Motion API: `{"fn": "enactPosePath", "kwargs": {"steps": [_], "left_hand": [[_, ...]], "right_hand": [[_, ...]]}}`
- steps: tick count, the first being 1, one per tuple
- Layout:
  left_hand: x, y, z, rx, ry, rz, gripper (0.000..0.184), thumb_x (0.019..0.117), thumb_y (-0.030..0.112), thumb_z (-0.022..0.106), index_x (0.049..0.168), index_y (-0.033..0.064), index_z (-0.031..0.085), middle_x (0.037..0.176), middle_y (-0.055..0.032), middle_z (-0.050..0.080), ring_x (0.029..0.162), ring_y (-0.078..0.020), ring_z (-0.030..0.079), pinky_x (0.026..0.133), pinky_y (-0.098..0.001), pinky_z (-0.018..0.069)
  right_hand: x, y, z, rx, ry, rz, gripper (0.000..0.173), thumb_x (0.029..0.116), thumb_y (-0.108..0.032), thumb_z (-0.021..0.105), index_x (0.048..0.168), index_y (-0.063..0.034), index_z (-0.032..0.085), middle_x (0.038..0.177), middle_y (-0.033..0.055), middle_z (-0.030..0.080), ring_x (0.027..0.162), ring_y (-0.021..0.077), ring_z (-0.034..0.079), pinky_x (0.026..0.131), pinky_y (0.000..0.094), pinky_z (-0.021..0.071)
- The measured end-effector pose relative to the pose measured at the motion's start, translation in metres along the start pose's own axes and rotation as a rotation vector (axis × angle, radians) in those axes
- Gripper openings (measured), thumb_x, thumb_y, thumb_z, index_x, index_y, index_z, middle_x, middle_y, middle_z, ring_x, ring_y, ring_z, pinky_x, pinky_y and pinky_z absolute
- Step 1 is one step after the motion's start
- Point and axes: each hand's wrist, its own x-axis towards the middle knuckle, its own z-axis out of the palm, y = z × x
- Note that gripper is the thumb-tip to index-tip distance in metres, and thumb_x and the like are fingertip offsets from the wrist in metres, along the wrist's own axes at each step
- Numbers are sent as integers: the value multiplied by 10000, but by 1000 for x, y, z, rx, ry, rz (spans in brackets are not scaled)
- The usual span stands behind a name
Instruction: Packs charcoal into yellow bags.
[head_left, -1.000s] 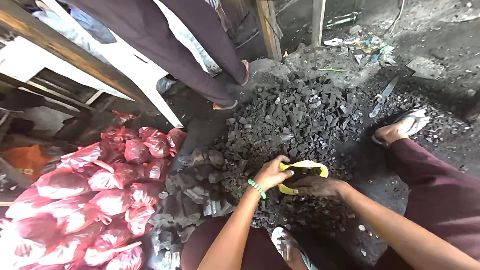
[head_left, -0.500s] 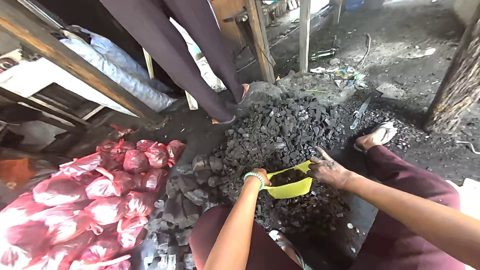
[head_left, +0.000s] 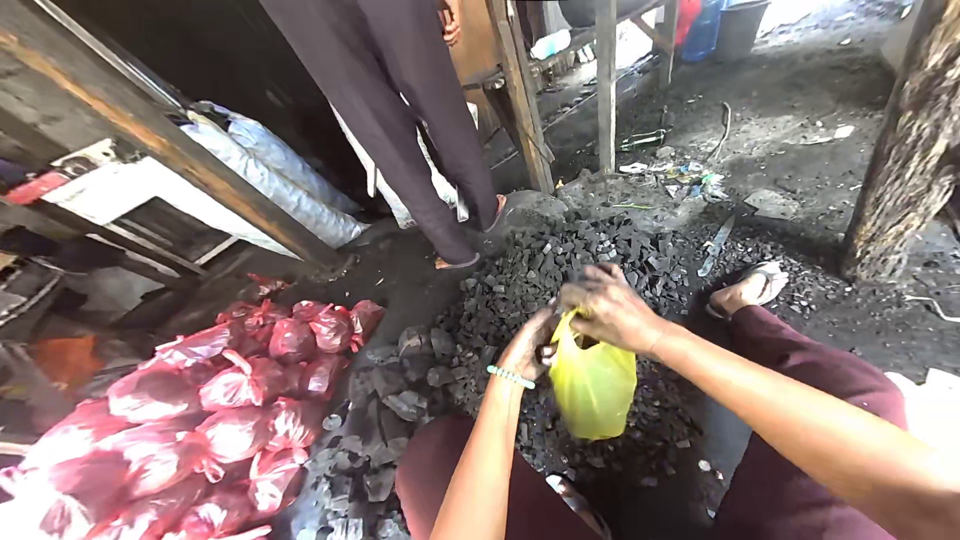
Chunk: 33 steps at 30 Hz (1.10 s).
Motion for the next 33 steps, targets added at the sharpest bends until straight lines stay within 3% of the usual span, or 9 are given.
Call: {"fn": "enactPosePath", "kwargs": {"steps": [3, 7, 11, 13, 17, 23, 26, 30, 33], "left_hand": [[-14, -3, 14, 62, -46, 42, 472, 1079, 498, 321, 978, 136, 606, 576, 66, 459, 404, 9, 368, 381, -131, 332], [-18, -12, 45, 279, -3, 164, 198, 999, 93, 540, 1192, 99, 585, 749, 21, 574, 556, -31, 500, 536, -178, 465], [-9, -17, 71, 842, 195, 375, 287, 979, 63, 654, 1258, 1, 627, 1061, -211, 700, 931, -314, 692, 840, -524, 560], [-6, -22, 83, 1013, 234, 480, 252, 979, 76, 640, 1226, 40, 678, 991, -192, 720, 894, -326, 700, 814, -554, 553], [-8, -34, 96, 1335, 222, 611, 313, 992, 141, 630, 1300, 115, 673, 1037, -157, 739, 912, -346, 716, 816, -562, 557], [2, -70, 77, 1633, 262, 1177, 204, 952, 176, 654, 1033, 39, 781, 849, -161, 719, 755, -345, 735, 669, -495, 609], [-8, -78, 70, 1631, 172, 1034, 191, 936, 156, 670, 1001, 17, 783, 879, -184, 711, 793, -371, 729, 706, -541, 598], [-22, -67, 82, 1162, 108, 349, 229, 1016, 138, 598, 1044, -42, 737, 979, -159, 711, 929, -243, 674, 888, -442, 528], [-24, -68, 94, 462, 116, 2, 194, 1067, 122, 503, 991, 22, 651, 754, 13, 603, 608, -28, 546, 572, -183, 474]], "right_hand": [[9, 23, -29, -93, 32, 123, 203, 797, -96, 828, 936, -9, 709, 912, 175, 725, 979, 422, 681, 875, 640, 477], [-10, 48, -45, -40, -7, 418, 400, 830, -312, 844, 1006, 21, 708, 921, 215, 695, 878, 411, 684, 797, 625, 531], [-53, 55, -36, 512, 47, 654, 267, 936, -227, 720, 1082, -3, 718, 938, 129, 712, 792, 232, 661, 742, 460, 549], [-83, 50, -21, 941, 111, 659, 419, 998, -374, 556, 1238, -49, 670, 952, 23, 727, 672, 65, 633, 593, 249, 550], [-118, 33, -1, 1218, 143, 1019, 590, 1108, -489, 233, 1120, -39, 614, 801, 30, 690, 637, 112, 645, 598, 295, 558], [-115, 17, 9, 1311, 332, 1214, 304, 1119, -274, 378, 1136, -48, 582, 777, 12, 623, 583, 66, 569, 521, 232, 475], [-117, 24, 12, 1303, 257, 1086, 147, 1013, -87, 491, 1120, -43, 583, 793, 0, 580, 617, 62, 542, 556, 240, 465], [-116, 19, 4, 1043, 44, 911, 166, 991, -47, 540, 1123, 29, 606, 1010, 79, 602, 848, 108, 556, 778, 302, 480], [-117, 12, 12, 891, 50, 906, 269, 1051, -186, 548, 1113, 60, 638, 1029, 146, 629, 905, 174, 580, 875, 377, 477]]}}
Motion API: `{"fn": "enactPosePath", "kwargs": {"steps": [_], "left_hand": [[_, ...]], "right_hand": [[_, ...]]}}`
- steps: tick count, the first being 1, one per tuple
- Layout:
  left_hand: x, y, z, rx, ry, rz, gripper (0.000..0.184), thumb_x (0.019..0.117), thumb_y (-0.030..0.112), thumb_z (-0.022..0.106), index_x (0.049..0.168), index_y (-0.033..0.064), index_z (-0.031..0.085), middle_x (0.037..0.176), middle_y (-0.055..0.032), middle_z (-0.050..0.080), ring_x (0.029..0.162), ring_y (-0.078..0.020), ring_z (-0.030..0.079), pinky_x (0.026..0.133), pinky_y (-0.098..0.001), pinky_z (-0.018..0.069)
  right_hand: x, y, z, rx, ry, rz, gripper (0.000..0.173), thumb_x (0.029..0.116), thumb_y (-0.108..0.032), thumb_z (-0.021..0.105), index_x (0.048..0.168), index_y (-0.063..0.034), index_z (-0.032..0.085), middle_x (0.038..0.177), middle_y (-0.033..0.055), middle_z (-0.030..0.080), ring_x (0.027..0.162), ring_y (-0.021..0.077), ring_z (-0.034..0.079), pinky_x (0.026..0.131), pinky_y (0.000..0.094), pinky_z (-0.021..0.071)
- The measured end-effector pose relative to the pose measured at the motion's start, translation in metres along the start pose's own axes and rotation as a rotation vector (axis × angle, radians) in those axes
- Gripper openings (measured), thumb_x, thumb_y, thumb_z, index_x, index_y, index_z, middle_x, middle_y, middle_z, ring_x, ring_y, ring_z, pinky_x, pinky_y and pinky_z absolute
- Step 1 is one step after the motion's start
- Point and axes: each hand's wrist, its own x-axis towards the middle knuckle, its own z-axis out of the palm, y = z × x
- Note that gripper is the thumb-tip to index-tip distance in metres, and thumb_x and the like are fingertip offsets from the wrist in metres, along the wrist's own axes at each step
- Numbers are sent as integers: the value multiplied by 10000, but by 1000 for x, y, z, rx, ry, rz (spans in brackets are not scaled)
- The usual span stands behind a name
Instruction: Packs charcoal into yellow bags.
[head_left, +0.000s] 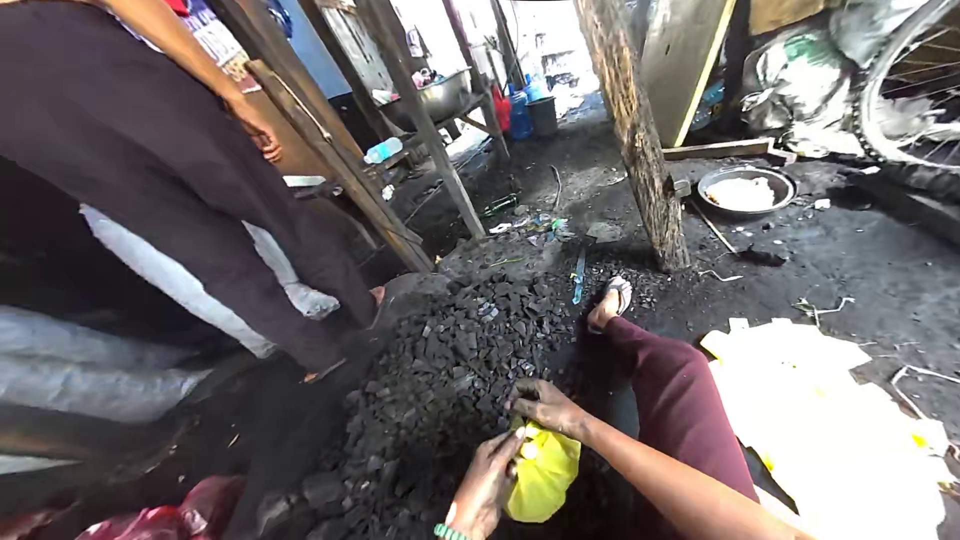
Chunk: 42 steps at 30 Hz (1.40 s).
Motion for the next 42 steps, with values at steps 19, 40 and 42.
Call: {"fn": "enactPosePath", "kwargs": {"steps": [19, 40, 42], "left_hand": [[-12, -7, 15, -626, 152, -19, 438, 1112, 362, 366, 906, 70, 619, 784, -35, 638, 700, -126, 622, 674, -277, 533], [-87, -15, 6, 369, -76, 171, 374, 1067, 267, 486, 1277, 19, 672, 874, -35, 650, 716, -89, 553, 715, -288, 476], [-91, -27, 9, 192, -79, 183, 346, 1024, 213, 513, 1257, 12, 672, 777, 56, 579, 640, -14, 489, 635, -215, 433]], "right_hand": [[-44, 17, 15, -375, 272, -516, 468, 742, -438, 851, 868, -4, 731, 1004, 132, 636, 922, 204, 614, 818, 358, 536], [-22, 25, -46, -947, 131, -739, 130, 792, -52, 717, 727, 56, 687, 837, 218, 711, 851, 410, 717, 722, 564, 566], [-22, 33, -55, -956, 155, -722, 164, 786, -75, 716, 690, 44, 656, 779, 204, 686, 807, 401, 710, 684, 565, 556]]}}
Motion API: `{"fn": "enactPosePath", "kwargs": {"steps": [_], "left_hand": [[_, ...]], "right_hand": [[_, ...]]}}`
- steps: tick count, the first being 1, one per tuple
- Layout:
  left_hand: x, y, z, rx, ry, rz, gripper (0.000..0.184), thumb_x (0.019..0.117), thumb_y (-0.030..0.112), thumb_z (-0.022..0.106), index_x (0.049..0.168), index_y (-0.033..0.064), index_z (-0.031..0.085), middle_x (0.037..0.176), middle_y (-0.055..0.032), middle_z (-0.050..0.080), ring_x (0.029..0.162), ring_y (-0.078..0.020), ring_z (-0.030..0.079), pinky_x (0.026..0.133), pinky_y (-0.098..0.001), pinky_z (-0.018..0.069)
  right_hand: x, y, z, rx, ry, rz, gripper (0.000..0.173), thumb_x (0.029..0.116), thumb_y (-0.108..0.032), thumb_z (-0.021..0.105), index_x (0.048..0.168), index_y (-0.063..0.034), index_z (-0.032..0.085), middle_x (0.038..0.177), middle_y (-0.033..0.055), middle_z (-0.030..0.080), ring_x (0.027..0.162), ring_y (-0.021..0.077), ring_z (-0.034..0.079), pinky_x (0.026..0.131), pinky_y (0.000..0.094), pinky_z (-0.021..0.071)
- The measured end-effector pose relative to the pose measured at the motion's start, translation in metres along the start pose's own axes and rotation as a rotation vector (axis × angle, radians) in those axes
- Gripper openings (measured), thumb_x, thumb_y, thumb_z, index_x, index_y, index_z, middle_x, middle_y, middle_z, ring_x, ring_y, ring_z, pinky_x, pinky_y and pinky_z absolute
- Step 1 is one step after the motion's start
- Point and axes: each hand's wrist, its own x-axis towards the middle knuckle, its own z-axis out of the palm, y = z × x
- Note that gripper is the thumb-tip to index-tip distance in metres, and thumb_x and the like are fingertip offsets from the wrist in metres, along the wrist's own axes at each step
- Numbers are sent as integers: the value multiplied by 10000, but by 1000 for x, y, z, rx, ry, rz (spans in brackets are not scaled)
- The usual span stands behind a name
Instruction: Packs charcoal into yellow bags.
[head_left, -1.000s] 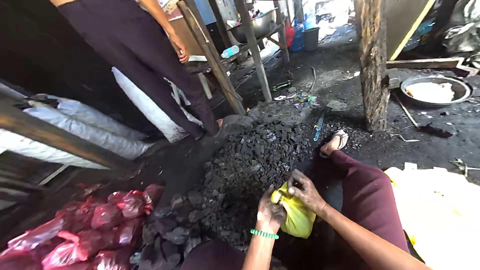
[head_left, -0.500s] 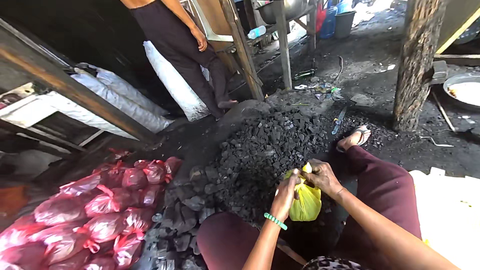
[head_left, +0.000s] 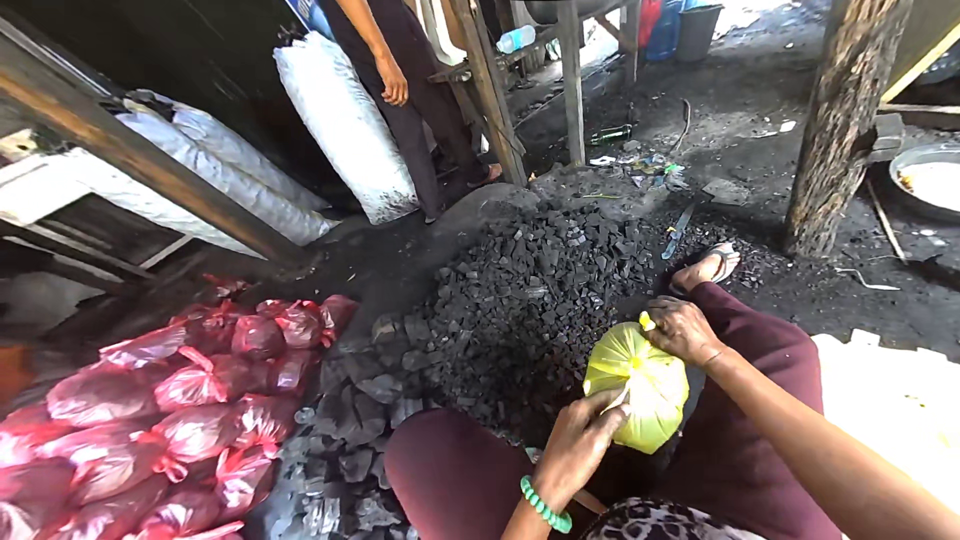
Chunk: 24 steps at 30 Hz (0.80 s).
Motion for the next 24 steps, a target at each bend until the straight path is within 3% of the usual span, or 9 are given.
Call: {"fn": "enactPosePath", "kwargs": {"steps": [5, 7, 9, 12, 15, 18, 20, 22, 24], "left_hand": [[-5, -15, 18, -369, 27, -47, 324, 945, 55, 502, 1218, -18, 659, 732, 101, 531, 556, 37, 433, 529, -147, 384], [-5, -26, 21, -577, 46, -135, 325, 951, 28, 455, 1202, -28, 653, 649, 105, 492, 502, 31, 418, 481, -136, 366], [-3, -39, 15, -866, 70, -268, 337, 1004, 63, 381, 1186, -12, 654, 599, 79, 487, 462, 8, 423, 449, -136, 372], [7, -55, -8, -1194, 197, -430, 388, 1049, 165, 329, 1085, -29, 663, 560, 12, 511, 394, -44, 446, 386, -161, 414], [25, -61, -26, -1053, 313, -430, 318, 1058, 141, 370, 978, 17, 652, 577, 24, 498, 396, -27, 401, 383, -146, 367], [43, -53, -20, -624, 350, -297, 176, 1041, 71, 489, 1030, 9, 654, 649, 20, 558, 444, 0, 379, 415, -143, 318], [48, -50, -14, -345, 328, -184, 202, 1040, 93, 521, 1130, -21, 663, 802, -6, 632, 548, -8, 445, 500, -174, 368], [46, -48, -15, -207, 287, -107, 264, 1063, 120, 480, 1194, -31, 653, 911, -44, 646, 642, -32, 527, 584, -198, 453], [44, -50, -17, -173, 279, -2, 235, 1054, 111, 485, 1138, -27, 656, 844, -11, 623, 619, -13, 501, 579, -179, 436]], "right_hand": [[-15, 10, 17, -5, -84, 109, 124, 791, -24, 733, 732, 73, 683, 824, 237, 695, 861, 437, 708, 734, 601, 552], [-22, 7, 24, 28, -178, 212, 136, 838, -21, 726, 758, 83, 688, 858, 247, 706, 911, 440, 706, 784, 605, 540], [-27, 2, 27, 69, -265, 313, 159, 885, -45, 713, 792, 83, 700, 890, 245, 705, 943, 433, 694, 836, 601, 525], [-44, -10, 31, 91, -254, 296, 141, 869, -66, 716, 803, 59, 714, 911, 225, 714, 953, 417, 697, 829, 587, 540], [-62, -44, 39, 117, -178, 108, 123, 817, -76, 744, 853, 42, 746, 944, 208, 738, 945, 403, 723, 816, 560, 585], [-60, -89, 49, 150, -112, -84, 164, 882, -159, 705, 872, -5, 761, 911, 158, 743, 908, 350, 738, 820, 489, 610], [-47, -106, 55, 141, -10, -172, 223, 931, -233, 658, 835, -51, 744, 857, 105, 725, 853, 280, 720, 791, 400, 600], [-30, -110, 49, 186, 60, -127, 238, 939, -226, 657, 866, -26, 763, 897, 121, 747, 891, 285, 736, 846, 428, 600], [-11, -101, 38, 264, 104, -17, 285, 955, -231, 639, 845, 4, 758, 852, 130, 724, 847, 293, 717, 820, 473, 580]]}}
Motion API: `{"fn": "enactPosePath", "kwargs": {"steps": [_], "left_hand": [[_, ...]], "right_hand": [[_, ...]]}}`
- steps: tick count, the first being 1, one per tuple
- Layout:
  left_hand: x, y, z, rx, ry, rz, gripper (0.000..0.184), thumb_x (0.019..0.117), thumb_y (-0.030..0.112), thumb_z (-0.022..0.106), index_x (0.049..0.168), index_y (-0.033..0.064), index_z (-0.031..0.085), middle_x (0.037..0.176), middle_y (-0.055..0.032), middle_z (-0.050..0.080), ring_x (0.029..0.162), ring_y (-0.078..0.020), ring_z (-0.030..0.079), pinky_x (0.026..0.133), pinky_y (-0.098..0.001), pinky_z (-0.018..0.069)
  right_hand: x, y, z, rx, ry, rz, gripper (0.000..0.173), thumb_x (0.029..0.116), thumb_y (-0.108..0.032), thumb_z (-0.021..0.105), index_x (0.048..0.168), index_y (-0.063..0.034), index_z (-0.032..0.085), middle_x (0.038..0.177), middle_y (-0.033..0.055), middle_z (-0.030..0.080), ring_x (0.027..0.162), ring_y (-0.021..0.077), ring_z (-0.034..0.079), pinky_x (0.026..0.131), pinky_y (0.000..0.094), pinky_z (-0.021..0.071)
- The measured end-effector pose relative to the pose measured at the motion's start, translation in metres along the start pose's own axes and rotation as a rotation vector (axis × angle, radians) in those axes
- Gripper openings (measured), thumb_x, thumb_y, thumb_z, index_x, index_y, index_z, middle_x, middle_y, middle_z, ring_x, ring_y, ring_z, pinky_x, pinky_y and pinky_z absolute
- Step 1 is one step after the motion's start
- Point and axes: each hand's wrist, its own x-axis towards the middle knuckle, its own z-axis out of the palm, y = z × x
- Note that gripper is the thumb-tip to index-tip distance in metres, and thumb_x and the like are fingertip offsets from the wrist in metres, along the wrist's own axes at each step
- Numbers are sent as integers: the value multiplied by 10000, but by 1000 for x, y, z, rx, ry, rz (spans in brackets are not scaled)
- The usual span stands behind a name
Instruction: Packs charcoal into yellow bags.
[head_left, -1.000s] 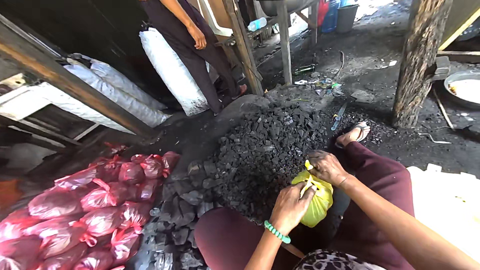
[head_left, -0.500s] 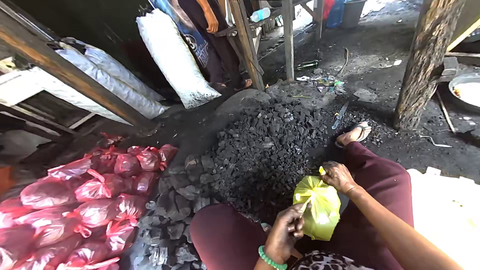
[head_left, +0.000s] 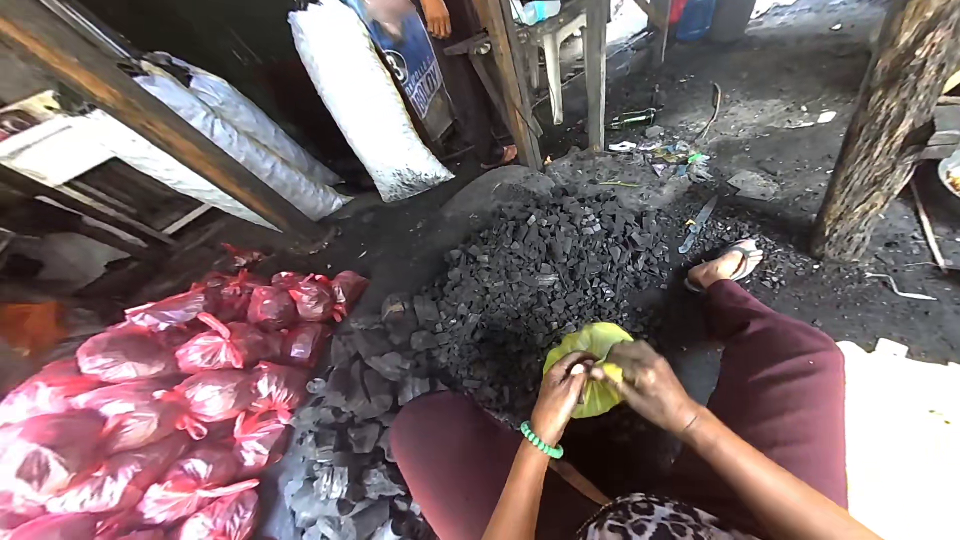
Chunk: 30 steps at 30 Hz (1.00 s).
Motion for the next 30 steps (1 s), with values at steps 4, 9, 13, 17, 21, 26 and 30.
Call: {"fn": "enactPosePath", "kwargs": {"steps": [4, 9, 13, 17, 21, 26, 30], "left_hand": [[0, 0, 7, -65, 7, 123, 141, 1023, 69, 558, 988, 27, 687, 810, 28, 602, 639, -11, 477, 606, -182, 416], [1, 2, 15, -192, 40, 128, 161, 1033, 106, 544, 946, 62, 672, 748, 51, 575, 616, 4, 476, 592, -168, 419], [1, 7, 20, -88, 4, 133, 140, 1023, 99, 587, 979, 2, 677, 806, -17, 628, 660, -49, 554, 632, -215, 484], [-1, 17, 19, 181, 56, 32, 188, 1015, 128, 625, 980, -45, 691, 885, -132, 669, 768, -186, 605, 735, -384, 509], [-1, 23, 18, 422, -24, 37, 240, 1026, 160, 607, 1046, -56, 711, 1058, -227, 699, 1005, -348, 673, 908, -538, 518], [-3, 9, 19, 586, -108, 114, 313, 1066, 249, 552, 1195, -7, 678, 1182, -211, 677, 1106, -349, 662, 978, -523, 516], [-9, 8, 20, 255, -189, -87, 339, 1080, 220, 523, 1149, -64, 693, 1105, -197, 685, 1015, -261, 642, 936, -438, 498]], "right_hand": [[14, 21, -11, 259, -36, 343, 361, 1020, -245, 585, 804, 16, 709, 787, 80, 669, 788, 168, 652, 762, 368, 534], [-1, 10, -20, 582, -125, 595, 75, 905, -150, 750, 916, -79, 773, 920, -20, 688, 879, 25, 641, 813, 206, 544], [-12, 6, -16, 355, -75, 424, 116, 861, -203, 765, 862, -92, 800, 967, 33, 712, 993, 102, 633, 901, 293, 513], [-26, 14, -2, 199, 38, 189, 232, 917, -262, 654, 894, -70, 783, 1282, 141, 613, 1214, 160, 581, 1038, 286, 490], [-34, 26, 2, 143, -37, 136, 285, 933, -235, 570, 918, -21, 757, 1212, 146, 707, 1157, 230, 668, 1000, 376, 538], [-33, 36, -2, 203, -137, 219, 249, 900, -207, 565, 897, -19, 727, 968, 89, 718, 913, 149, 684, 831, 316, 561], [-35, 33, -3, 187, -205, 175, 233, 842, -135, 605, 960, -14, 766, 1177, 137, 724, 1067, 240, 709, 908, 423, 583]]}}
